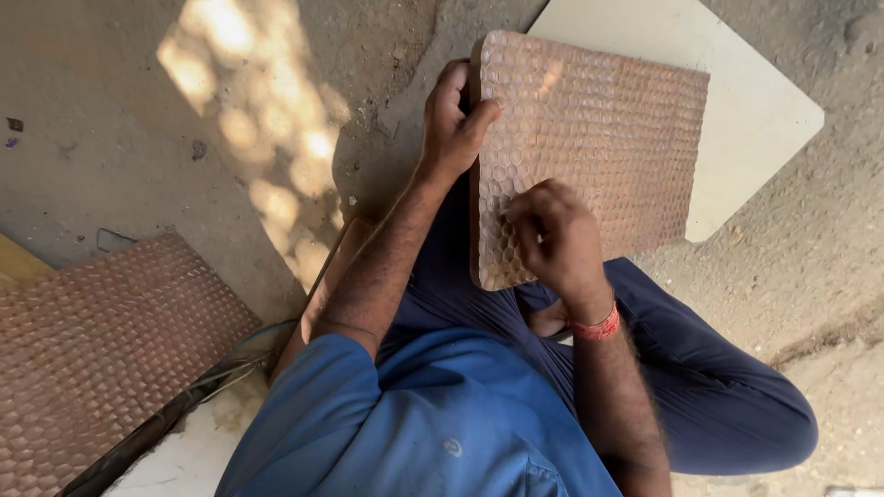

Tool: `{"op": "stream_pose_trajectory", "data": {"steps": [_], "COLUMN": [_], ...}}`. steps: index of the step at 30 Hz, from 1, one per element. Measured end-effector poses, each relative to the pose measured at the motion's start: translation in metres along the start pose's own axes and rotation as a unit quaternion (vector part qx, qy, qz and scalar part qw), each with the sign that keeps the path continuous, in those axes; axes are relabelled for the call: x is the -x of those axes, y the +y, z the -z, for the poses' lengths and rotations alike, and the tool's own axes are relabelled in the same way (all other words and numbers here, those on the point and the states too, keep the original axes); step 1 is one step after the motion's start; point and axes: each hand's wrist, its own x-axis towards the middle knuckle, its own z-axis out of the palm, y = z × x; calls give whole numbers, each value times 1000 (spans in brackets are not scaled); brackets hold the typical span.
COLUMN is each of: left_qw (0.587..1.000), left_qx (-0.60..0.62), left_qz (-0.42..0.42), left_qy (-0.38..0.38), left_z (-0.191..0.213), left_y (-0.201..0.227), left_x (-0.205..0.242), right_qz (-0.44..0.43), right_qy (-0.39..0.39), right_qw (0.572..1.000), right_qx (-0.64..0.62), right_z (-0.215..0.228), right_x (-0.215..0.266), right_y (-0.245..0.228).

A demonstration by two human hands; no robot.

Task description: The person is using a small white piece of material to clean or rub into the textured surface of a rectangular wooden panel while sitting on the ground.

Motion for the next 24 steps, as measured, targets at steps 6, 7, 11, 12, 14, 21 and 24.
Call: {"op": "stream_pose_trajectory", "data": {"steps": [6, 7, 11, 12, 14, 21, 24], "left_qw": [1000, 1000, 999, 1000, 1000, 1000, 1000], "left_qx": [-5, -6, -29, -25, -13, -23, -4], "left_qz": [20, 19, -10, -5, 7, 5, 1], "left_qy": [-2, -3, 6, 3, -2, 5, -4], "left_z": [0, 1, 1, 0, -1, 0, -1], "left_y": [3, 1, -2, -1, 1, -14, -5], "left_x": [0, 0, -1, 0, 2, 0, 0], "right_qz": [27, 28, 59, 59, 63, 59, 42], "right_qy": [42, 43, 17, 9, 21, -6, 34], "right_qw": [999, 999, 996, 995, 994, 995, 995], "right_qx": [10, 10, 60, 75, 92, 82, 89], "right_z": [-12, -13, -10, -9, -10, -11, -13], "right_x": [-10, -8, -8, -7, -10, -8, -12], "right_y": [-12, -11, -11, -12, -17, -8, -10]}}
